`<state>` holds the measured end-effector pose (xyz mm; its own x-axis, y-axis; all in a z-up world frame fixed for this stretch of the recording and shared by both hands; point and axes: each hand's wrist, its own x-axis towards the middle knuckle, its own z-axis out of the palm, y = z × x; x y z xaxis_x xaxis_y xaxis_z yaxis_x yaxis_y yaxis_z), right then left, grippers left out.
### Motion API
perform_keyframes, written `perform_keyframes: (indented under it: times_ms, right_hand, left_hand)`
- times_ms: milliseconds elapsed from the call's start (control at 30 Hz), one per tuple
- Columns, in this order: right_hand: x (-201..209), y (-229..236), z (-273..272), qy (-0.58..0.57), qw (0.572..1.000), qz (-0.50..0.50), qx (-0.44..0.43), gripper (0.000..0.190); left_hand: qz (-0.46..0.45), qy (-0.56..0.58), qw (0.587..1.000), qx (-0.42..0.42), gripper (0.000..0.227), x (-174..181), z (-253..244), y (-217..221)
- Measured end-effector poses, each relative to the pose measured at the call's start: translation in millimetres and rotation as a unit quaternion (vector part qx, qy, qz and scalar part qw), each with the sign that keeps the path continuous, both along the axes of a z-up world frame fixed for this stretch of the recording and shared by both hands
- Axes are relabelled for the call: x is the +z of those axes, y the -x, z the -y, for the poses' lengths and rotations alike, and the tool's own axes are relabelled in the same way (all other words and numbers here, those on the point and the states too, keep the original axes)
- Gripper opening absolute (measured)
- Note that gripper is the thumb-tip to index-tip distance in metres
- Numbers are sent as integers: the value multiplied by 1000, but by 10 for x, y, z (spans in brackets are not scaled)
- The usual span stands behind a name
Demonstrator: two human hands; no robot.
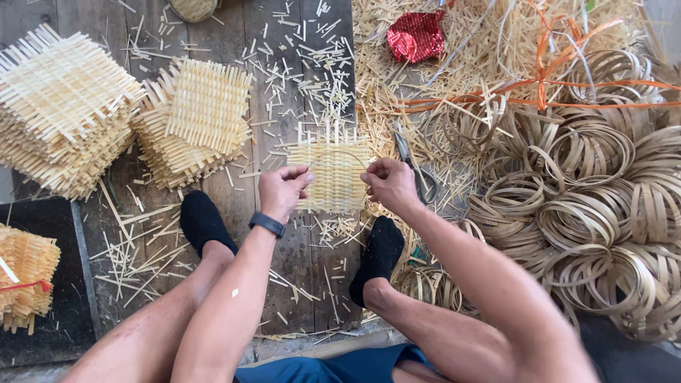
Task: The person weaves thin bamboo strips around a circular base to form small plates, using shears to trim the excess material.
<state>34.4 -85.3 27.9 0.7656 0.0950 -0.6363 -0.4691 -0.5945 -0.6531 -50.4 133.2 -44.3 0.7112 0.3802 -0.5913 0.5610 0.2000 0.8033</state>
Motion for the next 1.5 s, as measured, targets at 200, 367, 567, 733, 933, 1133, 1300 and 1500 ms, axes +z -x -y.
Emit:
perform_keyframes:
  times_ms: [200,367,567,733,933,1133,1300,1500]
  right_hand:
    - [-851,133,-158,59,995,78,-28,16]
    - [-1067,239,-150,122,983,134,6,16]
    - [-1014,171,-71,69,991,116,5,18]
    - [-925,135,-105,85,991,96,-21,20]
    - [-912,155,-159,114,989,94,-10,17]
    - [-1069,164,-51,48,995,66,-49,19]
    - [-1122,139,-61,77,992,101,-22,16]
    - [-1043,36,-57,76,993,92,-15,19]
  left_hand:
    - [12,-292,953,-81,23,-569,-45,-93]
    - [12,-323,942,-91,18,-665,-27,13]
    - [-14,-301,950,-88,16,-633,-48,-30]
    - [-10,-320,943,-93,16,-773,-48,-40]
    - [-22,-339,937,-78,20,-911,-29,-64]
    - [16,-353,928,-114,18,-985,-106,-24]
    - [-39,-289,951,-105,22,-1061,-173,-92]
    - [-64,-245,958,-136,22,-1027,-309,-197]
